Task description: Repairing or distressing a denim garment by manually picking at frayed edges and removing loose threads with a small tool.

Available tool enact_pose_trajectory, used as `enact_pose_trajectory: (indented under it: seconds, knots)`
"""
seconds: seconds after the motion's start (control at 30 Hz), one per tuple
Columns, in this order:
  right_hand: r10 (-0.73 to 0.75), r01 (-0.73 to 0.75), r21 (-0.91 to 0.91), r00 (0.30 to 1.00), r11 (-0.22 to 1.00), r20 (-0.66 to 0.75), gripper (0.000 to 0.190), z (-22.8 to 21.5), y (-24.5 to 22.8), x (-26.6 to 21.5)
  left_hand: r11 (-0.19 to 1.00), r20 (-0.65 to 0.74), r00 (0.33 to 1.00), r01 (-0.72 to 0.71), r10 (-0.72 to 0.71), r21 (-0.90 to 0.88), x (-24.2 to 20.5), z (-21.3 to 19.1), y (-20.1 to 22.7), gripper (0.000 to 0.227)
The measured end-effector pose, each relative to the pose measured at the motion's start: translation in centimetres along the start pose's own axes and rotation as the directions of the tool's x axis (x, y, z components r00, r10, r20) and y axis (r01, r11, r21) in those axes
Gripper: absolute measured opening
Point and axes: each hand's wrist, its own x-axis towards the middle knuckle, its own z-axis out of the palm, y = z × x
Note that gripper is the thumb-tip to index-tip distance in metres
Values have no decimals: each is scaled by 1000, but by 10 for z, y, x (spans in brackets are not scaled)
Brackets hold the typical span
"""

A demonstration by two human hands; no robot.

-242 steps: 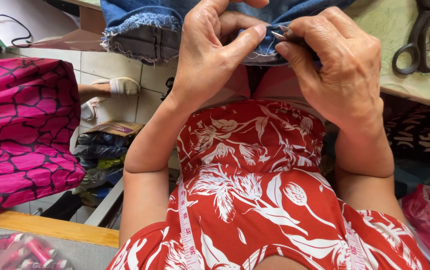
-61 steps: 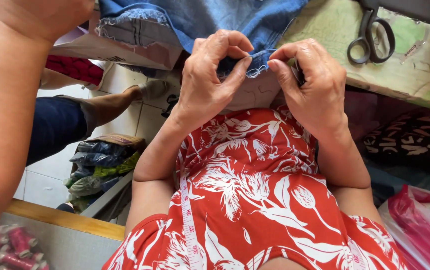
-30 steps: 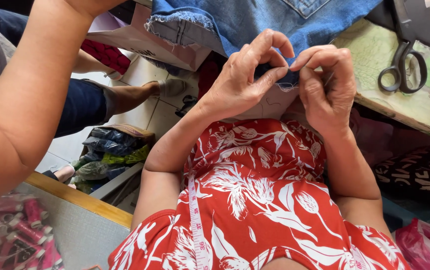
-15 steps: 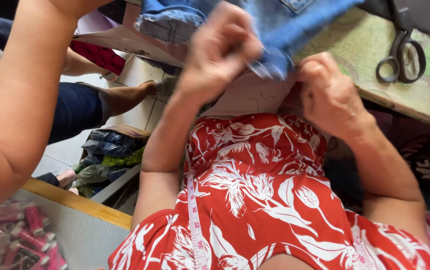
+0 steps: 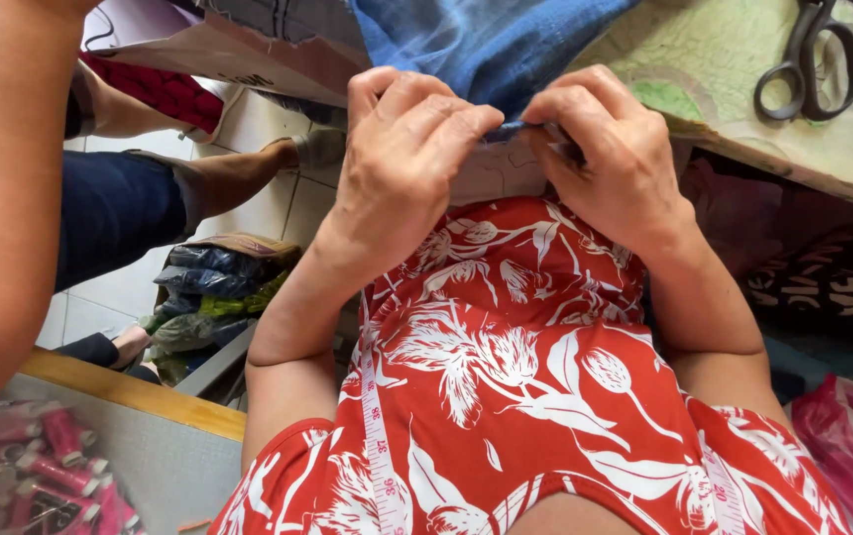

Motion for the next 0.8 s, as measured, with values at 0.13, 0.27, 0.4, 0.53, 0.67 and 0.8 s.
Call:
enact_pose_trajectory:
  seconds: [0.13,0.27,0.4,0.53,0.67,0.8]
  knots:
    - [-13,5,-88,996,996,-86,22,14,-6,-13,964,-219,976,62,-3,260,-9,16,5,14]
    - [-69,52,-150,991,987,-112,25,29,-4,-12,974,-307,950,126,-63,188,-19,39,-4,15]
    - [-87,70,-141,989,988,-119,24,30,-9,-2,902,-279,892,249,-356,-353,-4,24,9,14]
    - [-71,63,-67,990,996,-118,31,32,-9,4,849,-259,861,301,-438,-433,3,23,13,15]
    - [-65,60,-46,991,997,-120,24,35,-8,6,865,-314,846,289,-431,-410,-1,33,9,15]
    - [-111,108,-37,988,993,-107,17,37,-7,11,885,-356,835,292,-421,-362,-12,43,8,16]
